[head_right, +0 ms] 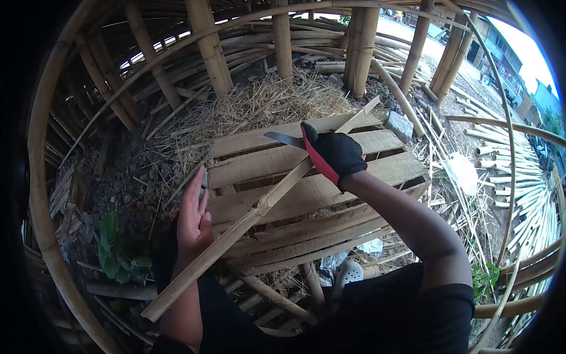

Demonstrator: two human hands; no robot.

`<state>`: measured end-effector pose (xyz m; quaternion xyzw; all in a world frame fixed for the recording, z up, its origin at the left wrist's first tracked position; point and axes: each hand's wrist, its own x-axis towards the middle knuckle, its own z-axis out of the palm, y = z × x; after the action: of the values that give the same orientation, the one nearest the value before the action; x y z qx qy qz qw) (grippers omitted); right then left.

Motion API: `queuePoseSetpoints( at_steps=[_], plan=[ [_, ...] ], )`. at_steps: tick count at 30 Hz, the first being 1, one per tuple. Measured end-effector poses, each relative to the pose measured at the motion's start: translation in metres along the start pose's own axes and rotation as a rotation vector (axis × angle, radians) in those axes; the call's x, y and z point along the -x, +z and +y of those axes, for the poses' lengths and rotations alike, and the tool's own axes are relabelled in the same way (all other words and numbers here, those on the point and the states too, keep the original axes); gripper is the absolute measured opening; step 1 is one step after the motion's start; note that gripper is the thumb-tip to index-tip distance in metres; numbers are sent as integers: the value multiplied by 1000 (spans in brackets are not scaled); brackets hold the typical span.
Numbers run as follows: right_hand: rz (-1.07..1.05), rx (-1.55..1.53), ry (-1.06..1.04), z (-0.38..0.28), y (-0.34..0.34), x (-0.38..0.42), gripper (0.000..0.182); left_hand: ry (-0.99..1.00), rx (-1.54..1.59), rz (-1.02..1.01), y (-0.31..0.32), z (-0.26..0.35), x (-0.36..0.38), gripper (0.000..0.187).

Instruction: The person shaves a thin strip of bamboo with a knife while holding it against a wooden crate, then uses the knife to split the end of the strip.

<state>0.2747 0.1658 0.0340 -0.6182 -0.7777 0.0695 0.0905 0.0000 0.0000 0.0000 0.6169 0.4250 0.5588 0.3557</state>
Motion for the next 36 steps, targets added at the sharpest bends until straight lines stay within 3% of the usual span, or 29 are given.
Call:
queuePoseSetpoints(
  at_steps=[1, 3, 5, 6, 8, 12, 15, 16, 22, 25, 26, 31, 34, 36],
  plan=[
    [2, -71, 39, -6, -6, 5, 59, 62, -2, -21, 3, -1, 0, 58],
    [24, -168, 73, -15, -5, 5, 69, 140, -30, -51, 2, 4, -2, 55],
    [39, -147, 49, -16, -1, 5, 69, -286, 532, -236, 11, 15, 3, 49],
    [37, -150, 47, -18, 1, 6, 69, -288, 529, -235, 13, 18, 6, 49],
    [-2, -132, 33, -22, 2, 8, 67, -753, 781, -373, 20, 21, 9, 52],
    [-26, -140, -48, -28, 6, 21, 67, -903, 993, -511, 29, 19, 16, 55],
    [-88, -61, -27, -32, 9, 24, 69, -1015, 1100, -432, 30, 16, 22, 49],
    [-91, -58, -26, -32, 9, 23, 69, -1028, 998, -404, 32, 26, 18, 40],
    [7, -151, -15, -22, -21, 21, 73, -1080, 1118, -389, 24, 16, 17, 29],
    [21, 29, 15, -16, -18, 20, 70, -1077, 1047, -363, 24, 19, 17, 31],
    [-92, 60, 55, -17, -17, 24, 69, -1077, 1051, -361, 25, 19, 18, 31],
    [-123, 63, 7, -33, 4, 47, 64, -1066, 941, -343, 31, 20, 18, 35],
    [-5, 182, -228, -40, 4, 60, 65, -1079, 913, -333, 34, 22, 18, 35],
    [17, 217, -148, -29, 10, 39, 62, -1083, 901, -331, 38, 23, 17, 35]
  ],
)
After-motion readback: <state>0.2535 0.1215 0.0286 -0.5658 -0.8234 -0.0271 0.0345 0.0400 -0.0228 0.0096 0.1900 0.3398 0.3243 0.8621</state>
